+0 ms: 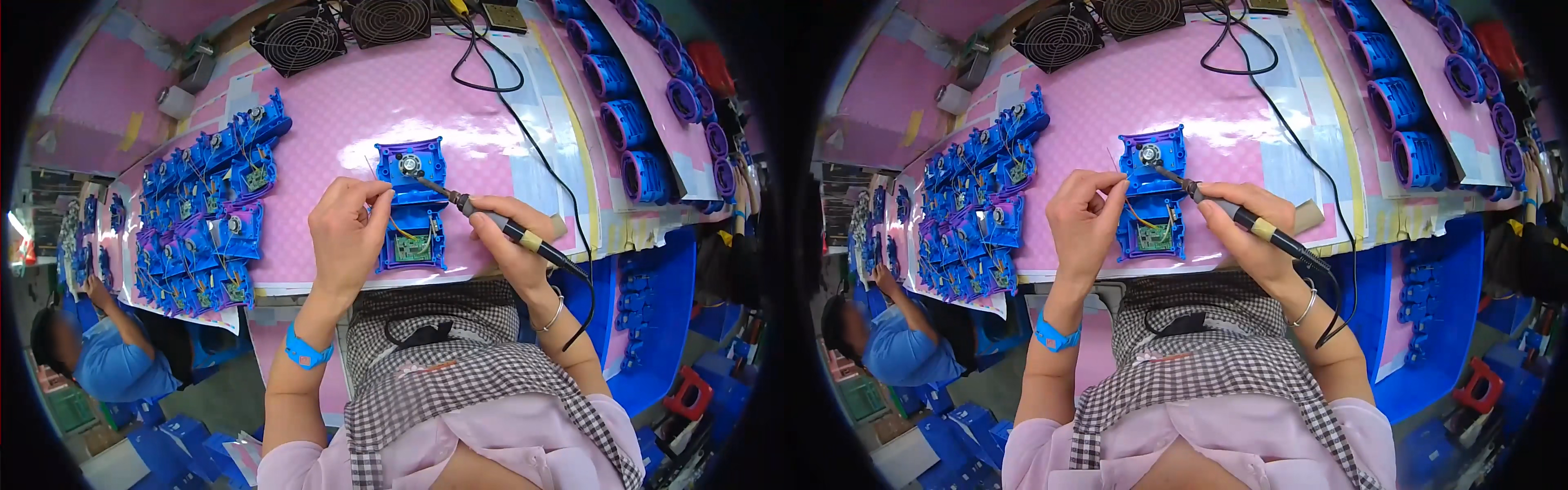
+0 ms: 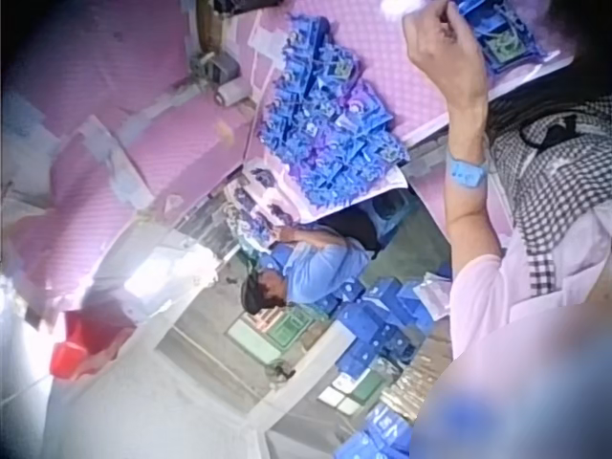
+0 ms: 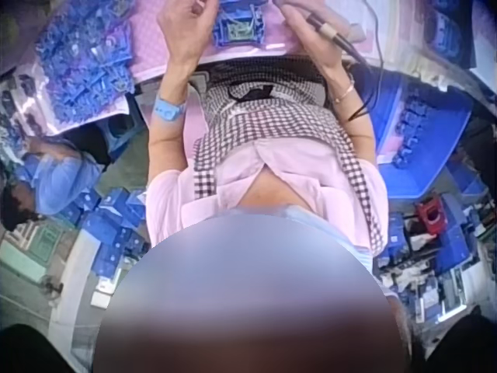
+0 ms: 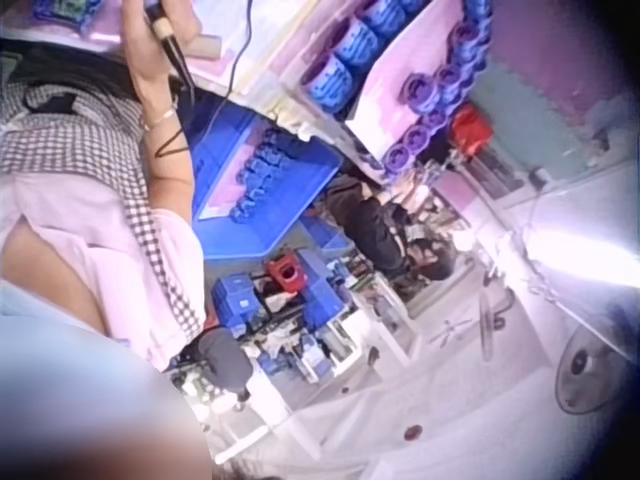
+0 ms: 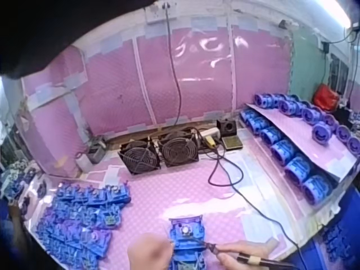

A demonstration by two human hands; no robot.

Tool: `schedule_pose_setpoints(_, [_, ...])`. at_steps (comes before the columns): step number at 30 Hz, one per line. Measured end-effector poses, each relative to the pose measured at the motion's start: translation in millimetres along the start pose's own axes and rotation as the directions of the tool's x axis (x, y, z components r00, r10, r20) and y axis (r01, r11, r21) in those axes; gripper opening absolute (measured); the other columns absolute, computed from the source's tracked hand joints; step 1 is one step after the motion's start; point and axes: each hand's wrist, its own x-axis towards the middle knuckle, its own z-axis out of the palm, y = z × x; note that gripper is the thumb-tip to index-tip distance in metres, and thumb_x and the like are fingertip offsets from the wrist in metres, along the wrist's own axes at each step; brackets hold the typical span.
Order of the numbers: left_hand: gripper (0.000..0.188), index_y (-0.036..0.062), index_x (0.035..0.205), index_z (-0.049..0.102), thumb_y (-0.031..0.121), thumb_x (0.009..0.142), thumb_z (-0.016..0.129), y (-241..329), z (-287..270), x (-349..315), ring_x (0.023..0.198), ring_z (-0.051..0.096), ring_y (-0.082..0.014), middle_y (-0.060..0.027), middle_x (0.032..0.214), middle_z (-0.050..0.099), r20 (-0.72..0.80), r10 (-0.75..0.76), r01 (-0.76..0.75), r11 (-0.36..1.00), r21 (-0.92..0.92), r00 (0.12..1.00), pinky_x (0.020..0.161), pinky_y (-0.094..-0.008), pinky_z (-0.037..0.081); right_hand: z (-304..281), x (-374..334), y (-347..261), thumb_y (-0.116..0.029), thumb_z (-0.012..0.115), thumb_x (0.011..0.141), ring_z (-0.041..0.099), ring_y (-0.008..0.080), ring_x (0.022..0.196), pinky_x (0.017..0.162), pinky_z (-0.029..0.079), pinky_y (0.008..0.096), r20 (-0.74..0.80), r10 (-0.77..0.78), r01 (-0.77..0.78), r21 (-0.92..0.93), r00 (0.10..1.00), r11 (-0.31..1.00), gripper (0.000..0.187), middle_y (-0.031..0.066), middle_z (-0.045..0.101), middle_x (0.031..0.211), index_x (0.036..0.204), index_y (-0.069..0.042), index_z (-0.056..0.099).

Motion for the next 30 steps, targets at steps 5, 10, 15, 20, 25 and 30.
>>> schedule_pose_setpoints(5, [0.008, 0.0024, 0.086, 0.07, 0.0, 0.078, 0.07, 1, 0, -1, 0.053, 0.049, -0.0084, -0.0048, 0.074, 0.059, 0.011, -0.01, 0.01, 1.0, 0.013, 1.0, 0.047, -0.0244, 0.037, 0, -1, -2, 0.0, 0.065, 0.083, 0.066, 0.0116, 0.067, 0.06, 0.052, 0.0214, -0.008, 0.055, -0.054, 0.03, 0.998, 0.998, 0.019, 0.0103, 0.069, 0.086, 0.102, 0.005, 0.066])
schedule_pose_setpoints(10, [0.007, 0.0021, 0.084, 0.07, 0.0, 0.077, 0.071, -1, 6, 0, 0.051, 0.047, -0.0073, -0.0043, 0.072, 0.059, -0.007, 0.03, -0.03, 0.999, 0.009, 1.0, 0.046, -0.024, 0.035, 3, 1, -4, -0.001, 0.066, 0.084, 0.066, 0.0107, 0.066, 0.059, 0.052, 0.0206, -0.022, 0.081, -0.079, 0.063, 0.996, 0.995, 0.02, 0.0091, 0.069, 0.084, 0.103, 0.005, 0.066])
schedule_pose_setpoints(15, [0.009, 0.0025, 0.085, 0.07, 0.001, 0.077, 0.072, 1, 8, -1, 0.049, 0.043, -0.0058, -0.0035, 0.071, 0.06, -0.014, 0.083, -0.083, 0.996, 0.029, 0.996, 0.046, -0.0235, 0.033, -7, 5, -13, -0.001, 0.066, 0.082, 0.064, 0.0108, 0.064, 0.057, 0.05, 0.0206, -0.03, 0.089, -0.088, 0.031, 0.996, 0.996, 0.019, 0.0089, 0.068, 0.082, 0.1, 0.005, 0.067])
schedule_pose_setpoints(20, [0.019, 0.0034, 0.094, 0.068, 0.0, 0.076, 0.072, 6, 13, -1, 0.049, 0.041, -0.0062, -0.0027, 0.071, 0.06, 0.053, 0.069, -0.071, 0.997, 0.039, 0.996, 0.046, -0.0241, 0.033, -24, 13, -17, -0.003, 0.067, 0.082, 0.06, 0.009, 0.059, 0.054, 0.047, 0.0201, -0.087, 0.106, -0.107, -0.01, 0.991, 0.994, 0.018, 0.0074, 0.067, 0.076, 0.099, 0.005, 0.068])
schedule_pose_setpoints(25, [0.02, 0.0028, 0.094, 0.065, 0.0, 0.076, 0.071, 9, 21, 4, 0.055, 0.049, -0.0132, -0.0055, 0.072, 0.059, 0.077, 0.044, -0.048, 0.998, 0.042, 0.996, 0.05, -0.0279, 0.039, -24, 17, -11, -0.004, 0.067, 0.083, 0.059, 0.0078, 0.059, 0.053, 0.046, 0.0192, -0.012, 0.085, -0.085, -0.048, 0.996, 0.995, 0.017, 0.0061, 0.066, 0.073, 0.099, 0.003, 0.069])
schedule_pose_setpoints(30, [0.02, 0.0023, 0.095, 0.064, 0.0, 0.076, 0.07, 9, 22, 6, 0.063, 0.06, -0.0205, -0.0086, 0.075, 0.061, 0.098, 0.042, -0.048, 0.997, 0.068, 0.994, 0.054, -0.0316, 0.047, -22, 18, -9, -0.004, 0.066, 0.084, 0.059, 0.0073, 0.059, 0.053, 0.046, 0.0193, 0.019, 0.049, -0.048, -0.06, 0.999, 0.997, 0.017, 0.0059, 0.066, 0.073, 0.099, 0.003, 0.069])
